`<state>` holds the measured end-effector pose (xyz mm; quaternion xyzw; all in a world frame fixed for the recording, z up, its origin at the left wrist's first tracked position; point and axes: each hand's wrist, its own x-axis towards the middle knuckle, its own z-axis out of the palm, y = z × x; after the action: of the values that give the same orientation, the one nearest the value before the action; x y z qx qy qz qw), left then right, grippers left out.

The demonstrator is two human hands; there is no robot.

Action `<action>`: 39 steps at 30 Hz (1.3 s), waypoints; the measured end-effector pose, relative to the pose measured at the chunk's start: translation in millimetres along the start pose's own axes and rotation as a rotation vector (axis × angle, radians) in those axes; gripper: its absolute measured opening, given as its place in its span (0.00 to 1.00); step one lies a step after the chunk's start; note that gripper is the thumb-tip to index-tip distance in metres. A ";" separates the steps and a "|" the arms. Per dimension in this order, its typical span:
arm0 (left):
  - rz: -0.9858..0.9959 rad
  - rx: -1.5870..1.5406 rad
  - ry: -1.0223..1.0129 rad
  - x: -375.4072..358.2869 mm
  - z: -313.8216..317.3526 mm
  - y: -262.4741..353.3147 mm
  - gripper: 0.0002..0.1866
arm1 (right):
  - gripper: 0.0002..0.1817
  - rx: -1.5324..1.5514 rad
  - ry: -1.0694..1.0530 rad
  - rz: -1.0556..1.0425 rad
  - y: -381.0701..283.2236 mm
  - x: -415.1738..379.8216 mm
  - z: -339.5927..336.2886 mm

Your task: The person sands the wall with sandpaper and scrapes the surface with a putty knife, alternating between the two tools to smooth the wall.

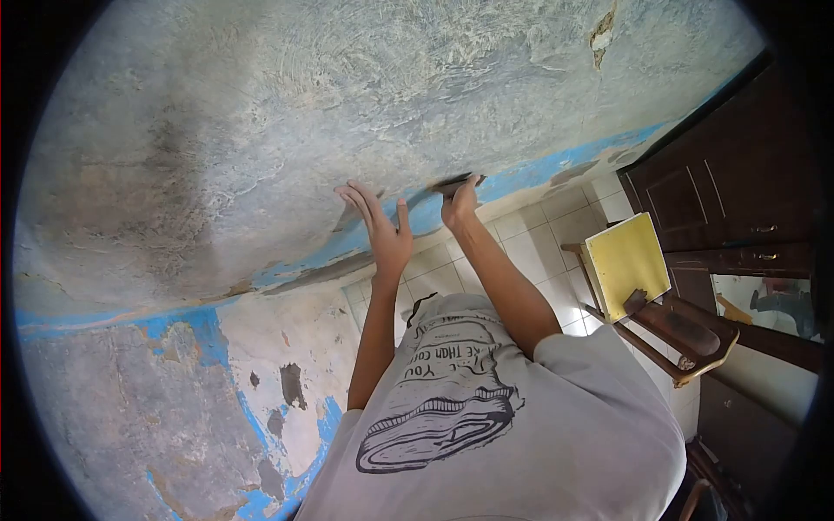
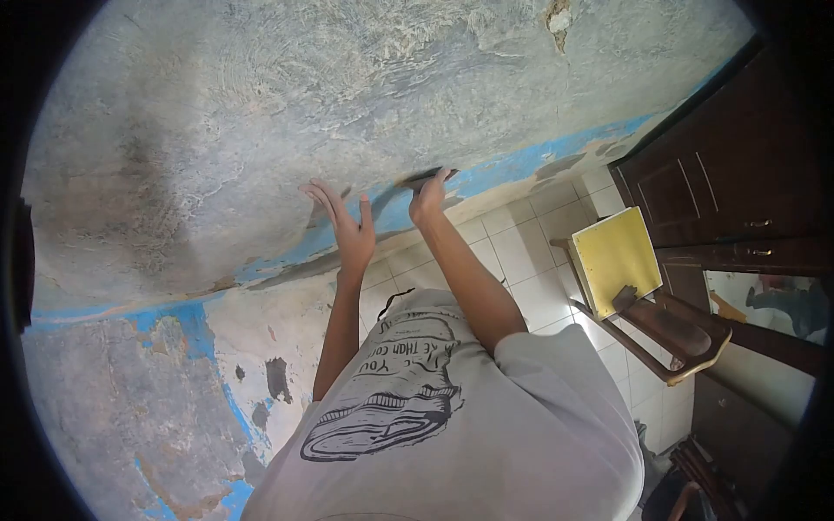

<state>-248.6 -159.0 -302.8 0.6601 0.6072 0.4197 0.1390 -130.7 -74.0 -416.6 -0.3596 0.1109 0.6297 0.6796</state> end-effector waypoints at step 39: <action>-0.011 0.082 -0.040 -6.0 -1.0 -2.2 0.43 | 0.29 0.138 -0.025 0.030 6.4 74.0 -57.7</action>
<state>-250.3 -164.3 -306.0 0.6703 0.6247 0.3802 0.1262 -105.8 -53.1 -504.9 -0.3026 0.1509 0.6350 0.6946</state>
